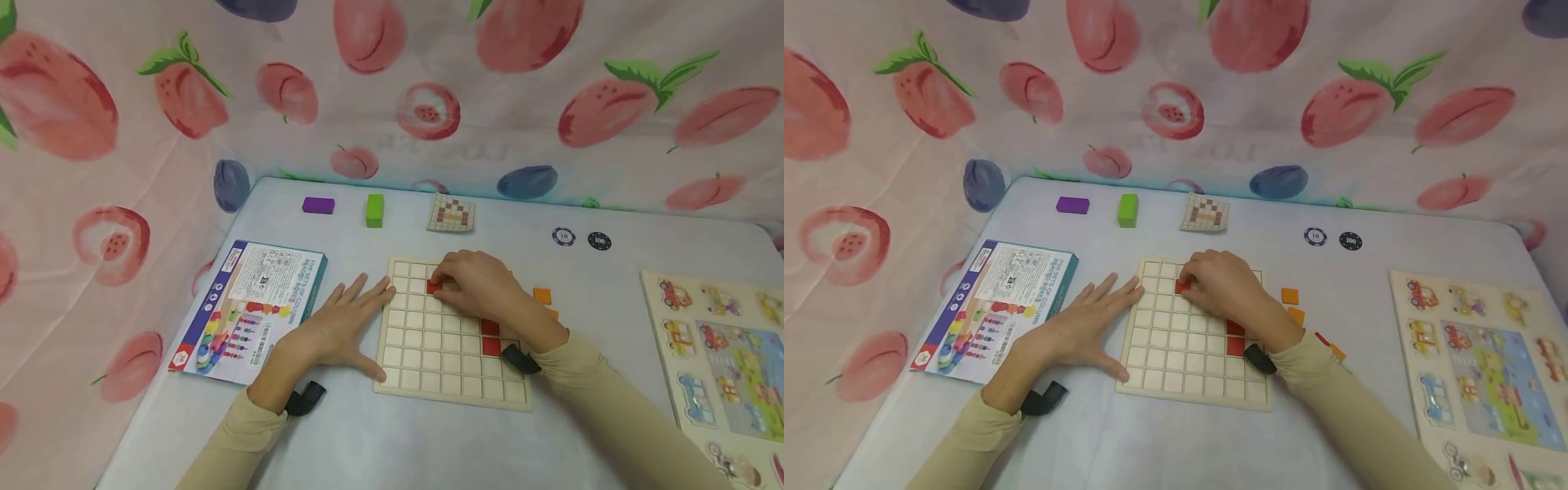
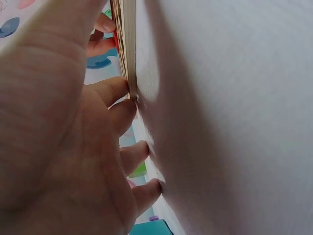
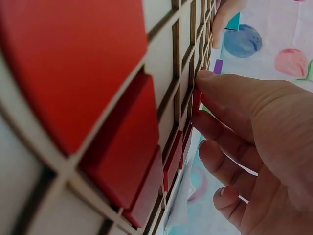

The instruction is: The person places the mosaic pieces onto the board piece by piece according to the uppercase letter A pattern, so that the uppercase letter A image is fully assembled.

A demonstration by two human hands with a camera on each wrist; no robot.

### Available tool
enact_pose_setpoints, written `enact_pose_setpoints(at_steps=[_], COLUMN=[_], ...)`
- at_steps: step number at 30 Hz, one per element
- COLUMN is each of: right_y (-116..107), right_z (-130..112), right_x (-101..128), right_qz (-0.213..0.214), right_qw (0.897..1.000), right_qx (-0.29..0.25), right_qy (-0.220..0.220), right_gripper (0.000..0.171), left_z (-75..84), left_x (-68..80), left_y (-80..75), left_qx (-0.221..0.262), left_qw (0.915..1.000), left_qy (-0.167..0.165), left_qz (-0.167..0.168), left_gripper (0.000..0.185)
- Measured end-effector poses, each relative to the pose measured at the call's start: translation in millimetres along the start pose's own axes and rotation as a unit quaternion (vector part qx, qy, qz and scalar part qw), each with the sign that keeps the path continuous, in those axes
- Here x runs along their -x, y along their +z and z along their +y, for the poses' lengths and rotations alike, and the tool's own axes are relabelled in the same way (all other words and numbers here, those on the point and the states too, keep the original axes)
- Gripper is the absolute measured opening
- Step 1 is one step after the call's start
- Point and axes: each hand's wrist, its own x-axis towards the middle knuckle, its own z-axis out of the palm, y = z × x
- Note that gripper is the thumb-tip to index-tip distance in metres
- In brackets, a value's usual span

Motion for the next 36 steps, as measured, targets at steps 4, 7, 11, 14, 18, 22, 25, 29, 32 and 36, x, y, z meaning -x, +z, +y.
enact_pose_setpoints(at_steps=[4, 7, 11, 14, 18, 22, 25, 29, 32, 36], right_y=[4.7, 2.0, -14.2, -31.0, -46.9, -50.4, -49.8, -48.7, -46.3, -42.8], right_z=[-0.2, 3.3, 20.4, 39.2, 58.8, 70.6, 79.9, 92.2, 96.8, 96.3], right_x=[5.2, 10.8, 25.3, 44.9, 76.6, 105.5, 125.1, 146.3, 155.2, 160.7], right_qz=[-0.003, 0.002, 0.012, 0.013, 0.004, -0.015, -0.045, -0.083, -0.097, -0.093], right_qw=[1.0, 1.0, 0.999, 0.998, 0.995, 0.99, 0.985, 0.979, 0.977, 0.976], right_qx=[-0.008, -0.015, -0.034, -0.041, -0.037, -0.021, -0.001, 0.022, 0.03, 0.044], right_qy=[-0.007, -0.021, -0.007, 0.037, 0.091, 0.136, 0.166, 0.184, 0.189, 0.191], right_gripper=[0.02, 0.021, 0.028, 0.032, 0.034, 0.034, 0.037, 0.04, 0.042, 0.044], left_z=[0.9, 1.3, 2.1, 3.1, 3.2, 1.8, 1.0, 0.9, 0.8, 0.3], left_x=[3.7, 4.2, 2.3, 1.0, 1.2, 1.5, 1.5, 1.5, 1.4, 0.2], left_y=[3.0, 3.6, 2.2, -0.3, -3.4, -3.3, -2.5, -2.9, -3.3, -2.2], left_qx=[0.002, 0.002, -0.001, -0.006, -0.012, -0.011, -0.01, -0.011, -0.009, -0.004], left_qw=[1.0, 1.0, 1.0, 1.0, 0.9999, 0.9999, 1.0, 0.9999, 0.9999, 1.0], left_qy=[0.001, 0.001, 0.005, 0.005, -0.001, -0.003, -0.002, -0.003, -0.005, -0.001], left_qz=[-0.006, -0.005, -0.001, 0.001, 0.001, 0.002, 0.002, 0.002, 0.001, 0.001], left_gripper=[0.137, 0.137, 0.138, 0.138, 0.138, 0.138, 0.138, 0.138, 0.139, 0.139])
